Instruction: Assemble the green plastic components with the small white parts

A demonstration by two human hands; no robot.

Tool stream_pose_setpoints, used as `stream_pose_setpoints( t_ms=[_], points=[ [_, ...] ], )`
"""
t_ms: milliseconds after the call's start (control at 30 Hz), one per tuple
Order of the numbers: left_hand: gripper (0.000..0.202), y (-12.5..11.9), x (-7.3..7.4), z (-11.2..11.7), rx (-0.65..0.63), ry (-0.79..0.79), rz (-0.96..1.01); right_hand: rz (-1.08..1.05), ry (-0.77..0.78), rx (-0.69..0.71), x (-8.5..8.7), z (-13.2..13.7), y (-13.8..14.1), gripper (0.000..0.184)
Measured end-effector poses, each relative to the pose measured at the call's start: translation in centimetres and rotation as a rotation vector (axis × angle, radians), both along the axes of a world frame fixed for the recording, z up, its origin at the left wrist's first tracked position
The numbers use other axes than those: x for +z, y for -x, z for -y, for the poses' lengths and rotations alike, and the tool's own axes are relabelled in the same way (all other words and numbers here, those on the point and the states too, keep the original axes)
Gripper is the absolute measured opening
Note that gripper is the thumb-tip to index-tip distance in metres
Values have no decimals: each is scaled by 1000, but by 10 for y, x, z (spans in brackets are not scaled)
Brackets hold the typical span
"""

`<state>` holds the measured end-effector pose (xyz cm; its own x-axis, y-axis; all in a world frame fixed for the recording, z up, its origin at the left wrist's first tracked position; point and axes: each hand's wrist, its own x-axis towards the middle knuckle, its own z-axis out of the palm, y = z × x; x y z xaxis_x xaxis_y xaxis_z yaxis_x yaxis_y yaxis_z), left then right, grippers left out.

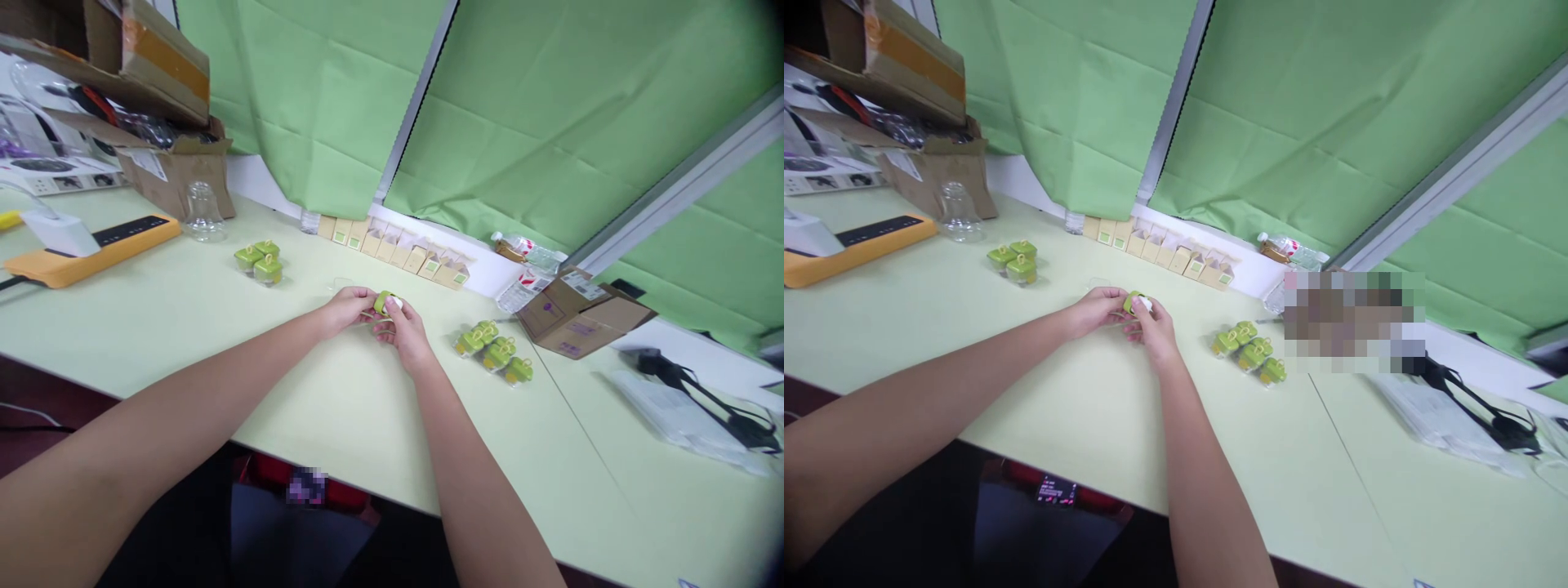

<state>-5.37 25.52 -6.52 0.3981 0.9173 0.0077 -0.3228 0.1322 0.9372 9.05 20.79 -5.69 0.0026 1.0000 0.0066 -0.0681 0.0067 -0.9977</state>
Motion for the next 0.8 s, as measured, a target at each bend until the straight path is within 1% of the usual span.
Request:
stream_pose_setpoints(
  t_ms=[200, 367, 600, 800],
  points=[
    [27, 2, 1, 1, -28, 14, -15, -46, 15, 54, -2, -1, -4, 49],
    [27, 3, 0, -1, -31, 29, -15, -60, 19, 91, 0, 1, -6, 49],
    [27, 4, 4, 3, -33, 56, -12, -66, 39, 81, 2, 2, -5, 48],
    [26, 0, 2, 4, -34, 44, 45, -88, 50, 60, 1, 0, -2, 48]
  ],
)
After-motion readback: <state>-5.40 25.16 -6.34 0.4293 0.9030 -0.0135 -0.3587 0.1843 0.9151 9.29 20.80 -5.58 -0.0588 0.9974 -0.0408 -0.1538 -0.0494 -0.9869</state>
